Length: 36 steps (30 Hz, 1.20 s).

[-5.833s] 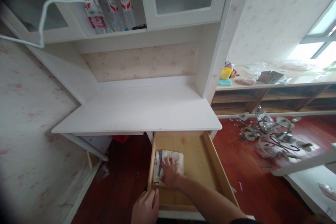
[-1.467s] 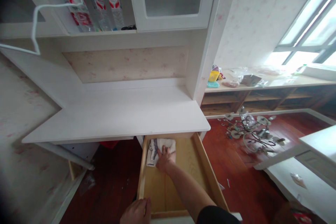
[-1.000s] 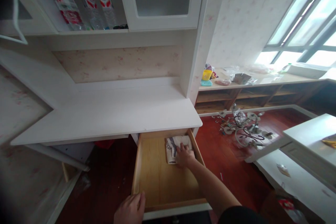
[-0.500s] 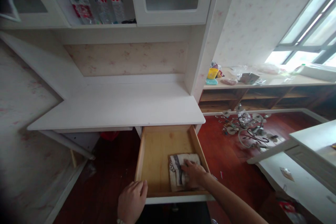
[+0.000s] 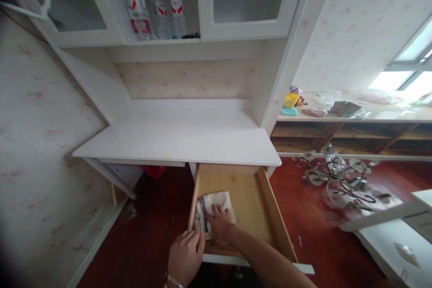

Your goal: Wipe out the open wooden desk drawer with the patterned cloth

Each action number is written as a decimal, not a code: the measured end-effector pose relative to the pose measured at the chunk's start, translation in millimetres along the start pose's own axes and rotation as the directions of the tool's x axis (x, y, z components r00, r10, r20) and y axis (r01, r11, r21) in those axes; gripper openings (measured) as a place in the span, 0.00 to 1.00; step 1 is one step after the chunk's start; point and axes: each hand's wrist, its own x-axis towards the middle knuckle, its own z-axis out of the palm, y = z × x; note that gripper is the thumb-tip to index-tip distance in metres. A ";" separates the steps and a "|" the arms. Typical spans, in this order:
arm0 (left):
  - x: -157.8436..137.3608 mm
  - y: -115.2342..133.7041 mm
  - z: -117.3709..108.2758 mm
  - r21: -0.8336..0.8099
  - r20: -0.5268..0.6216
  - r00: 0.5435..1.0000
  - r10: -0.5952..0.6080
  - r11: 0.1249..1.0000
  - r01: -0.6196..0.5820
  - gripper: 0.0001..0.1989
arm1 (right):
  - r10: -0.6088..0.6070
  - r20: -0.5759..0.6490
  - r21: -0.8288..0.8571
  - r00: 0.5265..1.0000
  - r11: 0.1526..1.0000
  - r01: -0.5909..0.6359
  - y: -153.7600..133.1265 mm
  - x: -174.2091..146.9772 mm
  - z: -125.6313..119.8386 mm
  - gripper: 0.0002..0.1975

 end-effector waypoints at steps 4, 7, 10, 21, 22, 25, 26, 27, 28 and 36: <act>-0.9 -1.6 3.7 -0.002 -0.024 1.000 0.001 1.000 -0.001 0.15 | -0.082 -0.126 -0.141 0.989 0.988 0.064 6.0 12.8 1.1 0.42; -2.3 -2.7 9.0 0.018 -0.043 0.999 0.007 1.000 -0.006 0.16 | -0.207 -0.179 -0.280 0.962 0.948 0.151 21.2 17.2 -3.6 0.27; -3.7 -2.7 13.5 0.032 -0.069 0.998 0.002 0.999 0.000 0.17 | -0.362 -0.171 -0.376 0.916 0.884 0.279 40.4 26.1 -17.4 0.17; -4.0 -12.9 32.6 0.051 -0.156 0.987 0.049 0.998 -0.041 0.15 | -0.567 -0.148 -0.566 0.811 0.721 0.401 53.9 98.3 -85.4 0.14; -3.7 -14.2 34.5 0.063 -0.167 0.984 0.058 0.997 -0.048 0.15 | -0.550 -0.157 -0.566 0.820 0.731 0.382 54.4 102.3 -85.4 0.14; -3.0 -16.4 37.5 0.093 -0.181 0.980 0.079 0.994 -0.063 0.15 | -0.488 -0.179 -0.552 0.854 0.768 0.324 61.7 106.8 -82.0 0.13; -2.7 -16.3 37.4 0.094 -0.175 0.981 0.078 0.994 -0.063 0.15 | -0.464 -0.184 -0.544 0.866 0.783 0.303 66.1 105.7 -80.4 0.13; -2.4 -15.9 36.7 0.090 -0.163 0.984 0.073 0.994 -0.059 0.15 | -0.439 -0.188 -0.534 0.879 0.797 0.283 71.4 103.3 -78.7 0.13; -2.1 -15.2 35.6 0.083 -0.147 0.987 0.064 0.995 -0.052 0.15 | -0.413 -0.191 -0.523 0.891 0.810 0.264 77.6 99.6 -77.1 0.13; 2.1 -3.7 17.1 0.077 -0.063 0.998 -0.003 0.997 0.008 0.18 | -0.158 -0.185 -0.423 0.970 0.904 0.066 142.0 39.5 -74.1 0.13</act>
